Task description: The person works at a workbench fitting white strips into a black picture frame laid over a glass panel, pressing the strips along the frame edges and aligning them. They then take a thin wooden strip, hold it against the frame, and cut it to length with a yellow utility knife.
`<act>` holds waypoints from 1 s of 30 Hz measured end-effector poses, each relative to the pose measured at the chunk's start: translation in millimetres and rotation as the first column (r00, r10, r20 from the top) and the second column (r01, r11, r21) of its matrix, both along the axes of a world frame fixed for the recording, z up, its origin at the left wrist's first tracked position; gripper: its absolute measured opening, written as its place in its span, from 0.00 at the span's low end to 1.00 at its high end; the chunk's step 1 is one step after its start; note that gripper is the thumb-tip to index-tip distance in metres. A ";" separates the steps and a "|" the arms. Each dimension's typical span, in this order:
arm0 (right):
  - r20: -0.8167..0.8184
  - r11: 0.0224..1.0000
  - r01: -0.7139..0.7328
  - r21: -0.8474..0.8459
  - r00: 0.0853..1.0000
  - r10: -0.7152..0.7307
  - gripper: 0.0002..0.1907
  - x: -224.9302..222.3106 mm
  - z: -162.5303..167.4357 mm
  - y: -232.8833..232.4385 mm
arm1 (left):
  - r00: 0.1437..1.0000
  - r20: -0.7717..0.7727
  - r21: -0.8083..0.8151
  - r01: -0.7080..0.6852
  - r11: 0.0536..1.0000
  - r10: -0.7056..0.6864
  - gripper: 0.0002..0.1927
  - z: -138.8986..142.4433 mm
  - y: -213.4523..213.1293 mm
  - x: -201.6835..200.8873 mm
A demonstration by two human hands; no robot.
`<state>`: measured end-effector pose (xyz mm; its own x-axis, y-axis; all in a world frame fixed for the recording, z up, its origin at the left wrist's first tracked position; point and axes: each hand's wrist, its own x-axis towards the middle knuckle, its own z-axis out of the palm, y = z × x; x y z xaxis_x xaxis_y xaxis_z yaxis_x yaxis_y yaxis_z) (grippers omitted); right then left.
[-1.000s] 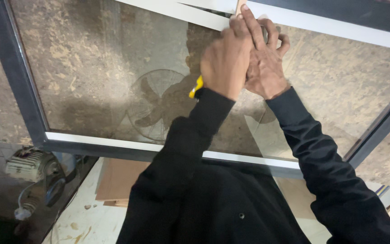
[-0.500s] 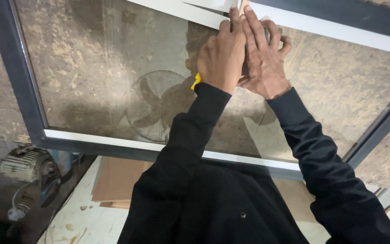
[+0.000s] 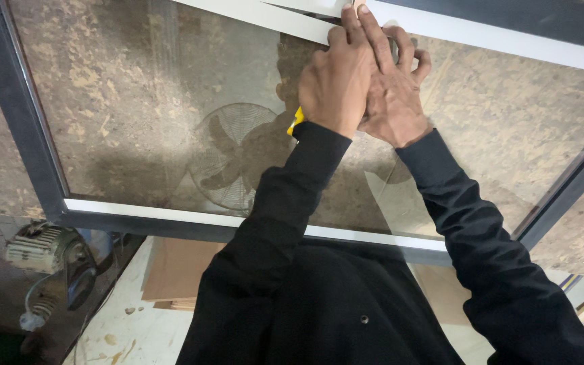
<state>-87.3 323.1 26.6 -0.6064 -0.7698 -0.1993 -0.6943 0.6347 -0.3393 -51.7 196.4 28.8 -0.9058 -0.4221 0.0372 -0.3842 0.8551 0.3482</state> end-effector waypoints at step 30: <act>-0.047 0.998 -0.026 -0.062 0.999 0.023 0.73 -0.6 6.8 -1.0 | 0.999 -0.031 0.030 -0.007 1.000 0.008 0.32 -7.2 -4.6 13.0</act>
